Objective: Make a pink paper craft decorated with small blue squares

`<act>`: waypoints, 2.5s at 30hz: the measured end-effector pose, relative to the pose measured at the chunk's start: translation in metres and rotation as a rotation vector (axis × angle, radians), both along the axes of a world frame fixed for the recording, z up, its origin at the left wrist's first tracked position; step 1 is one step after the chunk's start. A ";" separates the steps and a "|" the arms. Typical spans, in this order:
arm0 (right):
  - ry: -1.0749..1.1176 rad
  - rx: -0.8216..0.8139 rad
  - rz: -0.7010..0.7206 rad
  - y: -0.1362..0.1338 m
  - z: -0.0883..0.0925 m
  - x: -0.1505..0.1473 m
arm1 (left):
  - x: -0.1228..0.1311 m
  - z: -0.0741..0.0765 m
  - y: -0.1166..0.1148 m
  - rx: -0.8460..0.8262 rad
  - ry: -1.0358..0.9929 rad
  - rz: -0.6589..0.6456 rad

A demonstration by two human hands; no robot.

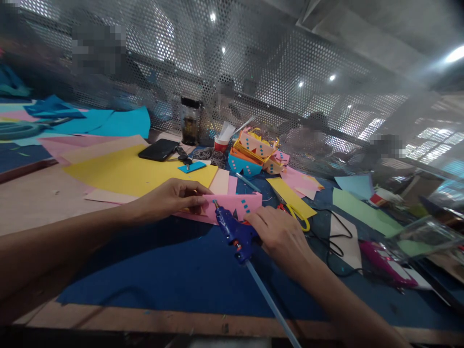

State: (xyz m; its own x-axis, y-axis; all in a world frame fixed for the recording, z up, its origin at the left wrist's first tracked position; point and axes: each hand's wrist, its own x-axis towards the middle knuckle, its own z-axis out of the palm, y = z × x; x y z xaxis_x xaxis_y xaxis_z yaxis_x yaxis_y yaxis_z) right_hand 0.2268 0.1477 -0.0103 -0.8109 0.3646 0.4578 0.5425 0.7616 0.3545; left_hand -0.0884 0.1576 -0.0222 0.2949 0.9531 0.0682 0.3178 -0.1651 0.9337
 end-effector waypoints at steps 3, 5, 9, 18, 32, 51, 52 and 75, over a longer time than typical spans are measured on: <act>-0.005 -0.006 -0.007 0.000 0.000 0.000 | 0.000 0.000 0.000 -0.001 0.004 -0.004; -0.009 -0.007 -0.011 0.000 -0.001 0.000 | -0.001 0.000 -0.001 -0.001 0.006 -0.005; -0.016 -0.013 -0.011 -0.001 -0.001 0.000 | 0.000 0.002 -0.002 -0.002 0.016 -0.003; 0.000 -0.003 0.012 -0.002 -0.001 0.000 | -0.001 0.002 0.000 0.034 0.018 -0.003; 0.075 -0.176 0.041 -0.003 -0.005 0.003 | -0.005 0.003 0.003 0.046 0.012 0.067; 0.223 -0.483 0.070 -0.001 -0.014 0.004 | -0.008 0.000 0.007 0.065 -0.005 0.066; 0.224 -0.489 0.069 -0.002 -0.013 0.004 | -0.008 0.000 0.007 0.063 -0.008 0.065; 0.187 -0.451 0.045 -0.002 -0.013 0.004 | -0.007 0.003 0.004 0.065 -0.007 0.070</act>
